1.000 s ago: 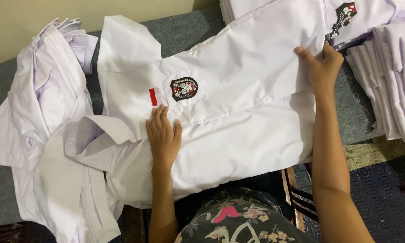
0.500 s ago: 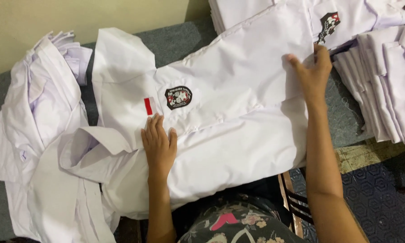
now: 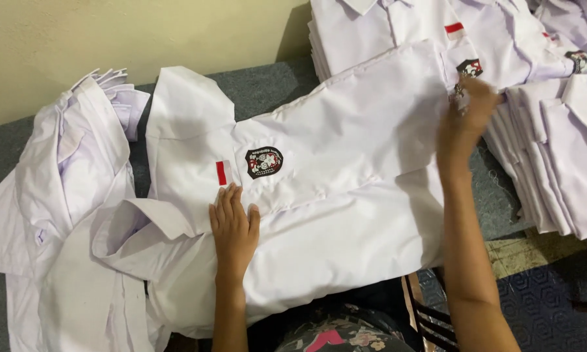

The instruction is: Trimming loose threads from a white school uniform shirt using scissors.

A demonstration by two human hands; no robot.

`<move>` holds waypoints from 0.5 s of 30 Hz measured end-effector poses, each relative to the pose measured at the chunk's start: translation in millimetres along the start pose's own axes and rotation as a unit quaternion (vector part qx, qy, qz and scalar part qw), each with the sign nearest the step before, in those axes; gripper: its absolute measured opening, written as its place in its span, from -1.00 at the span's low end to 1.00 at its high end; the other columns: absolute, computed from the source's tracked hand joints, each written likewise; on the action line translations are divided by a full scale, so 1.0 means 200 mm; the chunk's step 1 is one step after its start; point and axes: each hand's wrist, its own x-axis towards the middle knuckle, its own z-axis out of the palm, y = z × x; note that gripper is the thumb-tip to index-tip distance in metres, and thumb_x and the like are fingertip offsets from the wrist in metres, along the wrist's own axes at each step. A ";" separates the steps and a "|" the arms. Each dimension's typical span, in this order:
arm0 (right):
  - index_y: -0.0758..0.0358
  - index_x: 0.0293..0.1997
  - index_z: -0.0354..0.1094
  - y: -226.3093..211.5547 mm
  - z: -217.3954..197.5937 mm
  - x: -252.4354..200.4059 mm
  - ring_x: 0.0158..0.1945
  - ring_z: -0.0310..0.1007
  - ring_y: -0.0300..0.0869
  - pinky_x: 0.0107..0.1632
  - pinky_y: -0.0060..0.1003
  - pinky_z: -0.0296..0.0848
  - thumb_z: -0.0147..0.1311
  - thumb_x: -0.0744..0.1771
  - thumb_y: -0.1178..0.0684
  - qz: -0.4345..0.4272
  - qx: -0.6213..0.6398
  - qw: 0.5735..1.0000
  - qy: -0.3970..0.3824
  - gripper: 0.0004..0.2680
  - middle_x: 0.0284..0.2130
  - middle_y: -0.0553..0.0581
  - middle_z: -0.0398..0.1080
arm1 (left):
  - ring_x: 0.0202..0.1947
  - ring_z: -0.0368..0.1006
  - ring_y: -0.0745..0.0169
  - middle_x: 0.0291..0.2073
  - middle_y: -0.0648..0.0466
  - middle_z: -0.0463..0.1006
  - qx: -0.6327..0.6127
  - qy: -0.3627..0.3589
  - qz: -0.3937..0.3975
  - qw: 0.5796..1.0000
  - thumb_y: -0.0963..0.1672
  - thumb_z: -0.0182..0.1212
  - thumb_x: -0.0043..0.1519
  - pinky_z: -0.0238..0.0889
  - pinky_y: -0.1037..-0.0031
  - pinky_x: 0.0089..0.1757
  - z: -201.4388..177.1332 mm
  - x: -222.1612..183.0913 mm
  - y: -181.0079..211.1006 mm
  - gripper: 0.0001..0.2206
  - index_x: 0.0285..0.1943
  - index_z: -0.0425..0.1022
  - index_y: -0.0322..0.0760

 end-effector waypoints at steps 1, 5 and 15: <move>0.35 0.11 0.36 -0.05 0.03 0.00 -0.12 0.35 0.13 0.02 -0.11 0.24 -0.03 0.48 0.20 -0.003 0.001 1.000 0.001 -0.89 -0.15 0.32 0.35 | 0.47 0.04 -0.06 0.39 -0.04 0.22 -0.001 0.003 -0.001 1.000 -0.01 -0.10 0.37 -0.18 -0.08 0.34 0.00 0.00 0.00 -0.56 0.41 0.22 -0.23; 0.24 0.44 0.22 -0.18 0.12 0.02 0.44 0.11 0.00 0.32 0.07 -0.14 -0.15 0.50 -0.03 -0.135 -0.113 0.957 -0.230 -0.68 0.40 0.22 0.22 | 0.46 0.06 -0.06 0.39 -0.04 0.23 0.009 0.007 0.002 1.000 -0.01 -0.07 0.35 -0.16 -0.08 0.33 0.01 0.00 0.00 -0.55 0.41 0.22 -0.22; 0.53 0.43 0.35 -0.08 0.18 0.09 0.48 -0.10 0.32 0.10 0.63 -0.36 -0.35 0.59 -0.07 -0.106 -0.175 0.961 -0.189 -0.58 0.40 0.51 0.26 | 0.50 -0.06 -0.15 0.48 -0.08 0.02 -0.033 -0.035 -0.007 0.999 -0.03 -0.07 0.35 -0.21 -0.15 0.33 -0.01 0.02 0.01 -0.48 0.50 0.06 -0.25</move>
